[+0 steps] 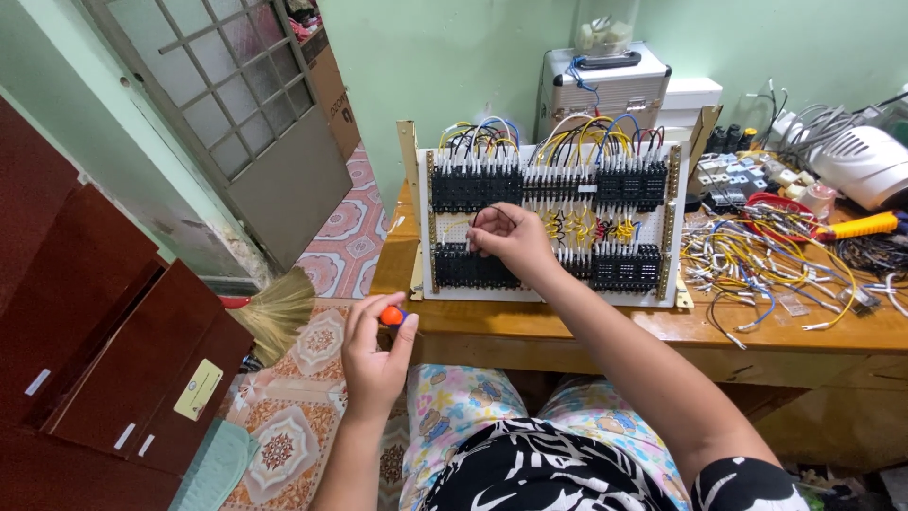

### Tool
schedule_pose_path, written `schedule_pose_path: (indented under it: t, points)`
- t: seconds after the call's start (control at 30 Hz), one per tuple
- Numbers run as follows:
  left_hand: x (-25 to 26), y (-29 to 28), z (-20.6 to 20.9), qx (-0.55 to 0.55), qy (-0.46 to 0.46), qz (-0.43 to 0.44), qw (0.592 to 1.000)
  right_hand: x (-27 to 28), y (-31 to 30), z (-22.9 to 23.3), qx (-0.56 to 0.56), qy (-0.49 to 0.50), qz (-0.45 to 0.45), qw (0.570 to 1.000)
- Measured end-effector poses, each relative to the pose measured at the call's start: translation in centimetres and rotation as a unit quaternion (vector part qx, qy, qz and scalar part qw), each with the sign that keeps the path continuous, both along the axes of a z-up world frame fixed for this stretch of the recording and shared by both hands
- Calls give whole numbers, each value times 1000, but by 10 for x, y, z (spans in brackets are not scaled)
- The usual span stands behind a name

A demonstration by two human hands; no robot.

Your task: The person sits on the floor and works on a white electrical board with multiple black terminal blocks. They use a screwdriver to tighten connections and insert wires into the terminals, handling several yellow and black wires throughout the process.

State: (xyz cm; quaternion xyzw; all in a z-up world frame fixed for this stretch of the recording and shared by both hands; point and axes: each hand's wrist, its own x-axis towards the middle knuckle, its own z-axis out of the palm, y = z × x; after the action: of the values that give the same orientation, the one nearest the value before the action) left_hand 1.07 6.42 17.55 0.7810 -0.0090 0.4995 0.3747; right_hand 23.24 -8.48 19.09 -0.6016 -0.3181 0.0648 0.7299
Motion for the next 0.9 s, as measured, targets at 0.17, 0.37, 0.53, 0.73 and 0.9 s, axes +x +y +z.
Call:
schedule_pose_path:
  t: [0.17,0.37,0.53,0.73,0.9]
  points:
    - [-10,2,8,-1,-50,75,996,3,16,3,-10,-51,8,999]
    - [-11,2,13,5,-114,90,989,7,27,-5,-73,-116,-28,990]
    - [-3,1,12,27,-139,89,986,5,29,-2,-111,-126,-63,984]
    - [1,-8,15,19,-145,80,986,6,36,-2,-115,-131,-86,981]
    - [2,-10,11,24,-151,74,985,1,38,3,-151,-164,-122,967]
